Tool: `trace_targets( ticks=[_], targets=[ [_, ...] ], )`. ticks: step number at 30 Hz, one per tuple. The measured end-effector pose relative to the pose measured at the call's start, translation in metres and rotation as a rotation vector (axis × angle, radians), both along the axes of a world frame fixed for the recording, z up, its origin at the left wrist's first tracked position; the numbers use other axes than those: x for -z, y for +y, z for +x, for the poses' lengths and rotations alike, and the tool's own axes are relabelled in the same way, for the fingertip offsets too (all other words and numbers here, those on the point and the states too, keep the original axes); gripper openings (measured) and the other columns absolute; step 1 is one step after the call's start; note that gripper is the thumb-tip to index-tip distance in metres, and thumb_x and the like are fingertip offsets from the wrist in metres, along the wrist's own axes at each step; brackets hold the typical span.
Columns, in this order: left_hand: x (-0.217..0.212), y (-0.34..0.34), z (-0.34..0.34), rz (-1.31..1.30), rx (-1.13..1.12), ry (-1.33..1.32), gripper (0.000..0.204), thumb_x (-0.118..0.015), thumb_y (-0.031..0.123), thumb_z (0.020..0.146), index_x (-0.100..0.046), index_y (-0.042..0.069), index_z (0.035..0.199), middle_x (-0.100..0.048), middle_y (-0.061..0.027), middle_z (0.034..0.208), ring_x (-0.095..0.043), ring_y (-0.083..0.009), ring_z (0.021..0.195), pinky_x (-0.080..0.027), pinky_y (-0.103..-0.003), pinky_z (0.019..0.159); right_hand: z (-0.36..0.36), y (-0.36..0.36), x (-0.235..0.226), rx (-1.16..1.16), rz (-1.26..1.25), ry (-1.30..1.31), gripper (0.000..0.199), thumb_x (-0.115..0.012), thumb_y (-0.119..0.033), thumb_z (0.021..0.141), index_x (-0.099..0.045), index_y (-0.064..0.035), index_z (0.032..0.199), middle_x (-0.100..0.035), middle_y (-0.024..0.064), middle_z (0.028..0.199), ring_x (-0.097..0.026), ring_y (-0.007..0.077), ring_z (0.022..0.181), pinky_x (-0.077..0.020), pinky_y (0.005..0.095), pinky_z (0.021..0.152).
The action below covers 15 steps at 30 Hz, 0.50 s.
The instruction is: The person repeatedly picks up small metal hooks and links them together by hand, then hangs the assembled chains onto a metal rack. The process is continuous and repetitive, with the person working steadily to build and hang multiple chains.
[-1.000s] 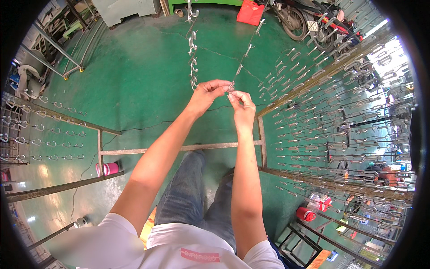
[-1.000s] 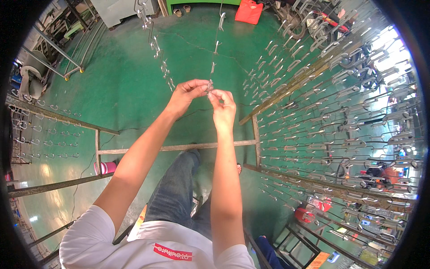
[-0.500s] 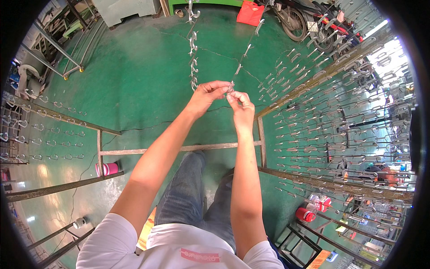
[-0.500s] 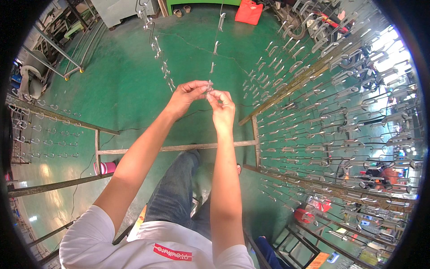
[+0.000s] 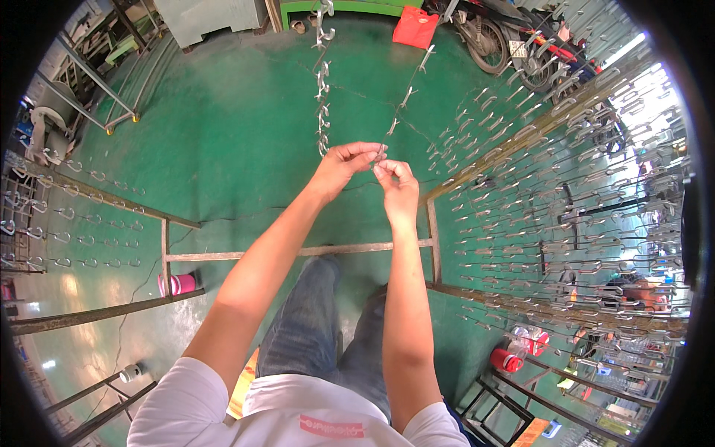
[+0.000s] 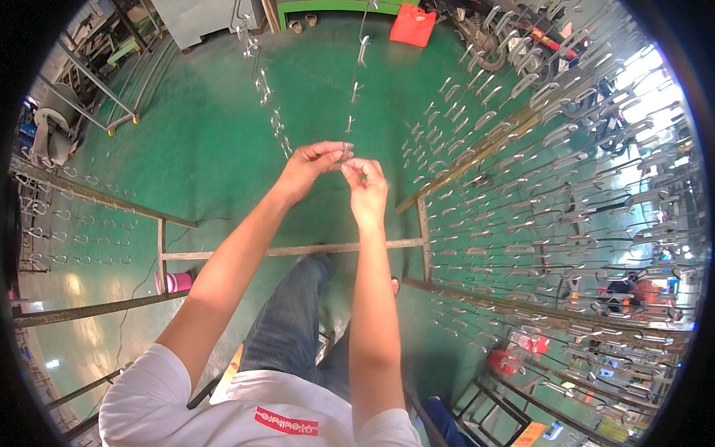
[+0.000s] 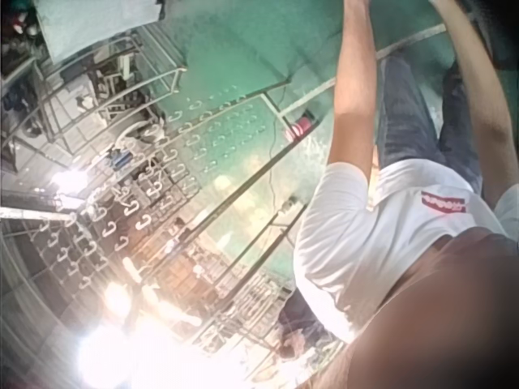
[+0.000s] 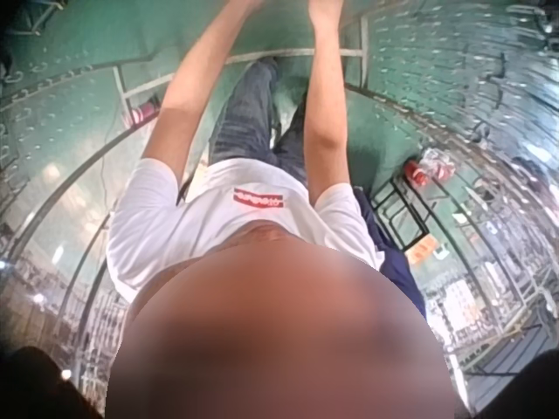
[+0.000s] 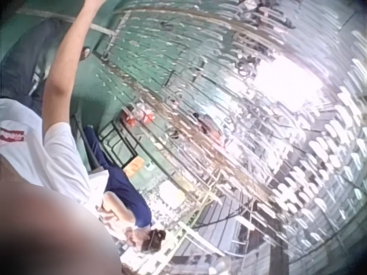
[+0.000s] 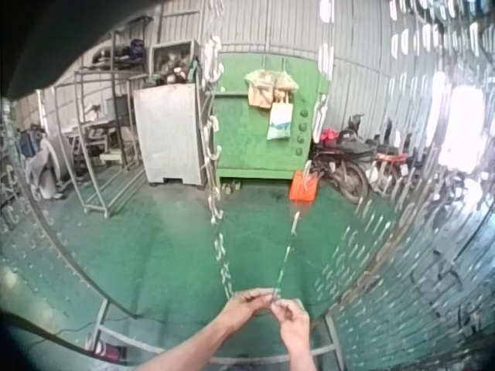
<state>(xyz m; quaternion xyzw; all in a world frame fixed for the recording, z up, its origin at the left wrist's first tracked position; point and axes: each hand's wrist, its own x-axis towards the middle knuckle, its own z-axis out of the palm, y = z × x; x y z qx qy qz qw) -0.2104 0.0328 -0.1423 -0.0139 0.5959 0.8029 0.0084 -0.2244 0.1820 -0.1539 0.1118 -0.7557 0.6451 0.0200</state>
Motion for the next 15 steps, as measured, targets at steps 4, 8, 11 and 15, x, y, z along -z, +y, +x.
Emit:
trace_targets(
  ticks=[4,8,11,15],
  targets=[
    [-0.006,0.002,0.006,-0.018,-0.022,0.061,0.029,-0.058,0.021,0.094,-0.063,0.008,0.120,-0.065,-0.0043,0.115,-0.058,-0.0137,0.110,-0.044,-0.030,0.094,0.000,0.000,0.004,0.018,0.004,0.008,0.013,-0.069,-0.007,0.084,-0.066,-0.0007,0.095,-0.062,0.0039,0.091,-0.057,0.0124,0.086,-0.0460,0.0272,0.080],
    [-0.013,0.000,0.015,-0.093,-0.046,0.049,0.034,-0.056,0.025,0.095,-0.059,0.010,0.125,-0.064,-0.0044,0.117,-0.056,-0.0129,0.112,-0.042,-0.030,0.095,0.001,-0.002,0.009,0.043,-0.023,0.069,0.012,-0.069,-0.009,0.084,-0.067,-0.0030,0.094,-0.062,0.0053,0.090,-0.057,0.0144,0.082,-0.0459,0.0282,0.075],
    [-0.015,0.000,0.023,-0.133,-0.095,0.066,0.032,-0.056,0.021,0.095,-0.060,0.007,0.123,-0.065,-0.0048,0.116,-0.056,-0.0134,0.113,-0.039,-0.030,0.100,0.002,-0.001,0.011,0.053,-0.025,0.093,0.012,-0.070,-0.007,0.083,-0.066,-0.0032,0.094,-0.062,0.0059,0.090,-0.056,0.0147,0.082,-0.0462,0.0283,0.074],
    [-0.016,0.003,0.034,-0.150,-0.122,0.109,0.034,-0.057,0.021,0.095,-0.059,0.007,0.125,-0.065,-0.0056,0.118,-0.056,-0.0137,0.113,-0.039,-0.031,0.101,0.005,0.000,0.013,0.067,-0.083,0.081,0.011,-0.069,-0.002,0.083,-0.065,-0.0013,0.093,-0.061,0.0055,0.090,-0.055,0.0130,0.082,-0.0466,0.0267,0.076]
  ],
)
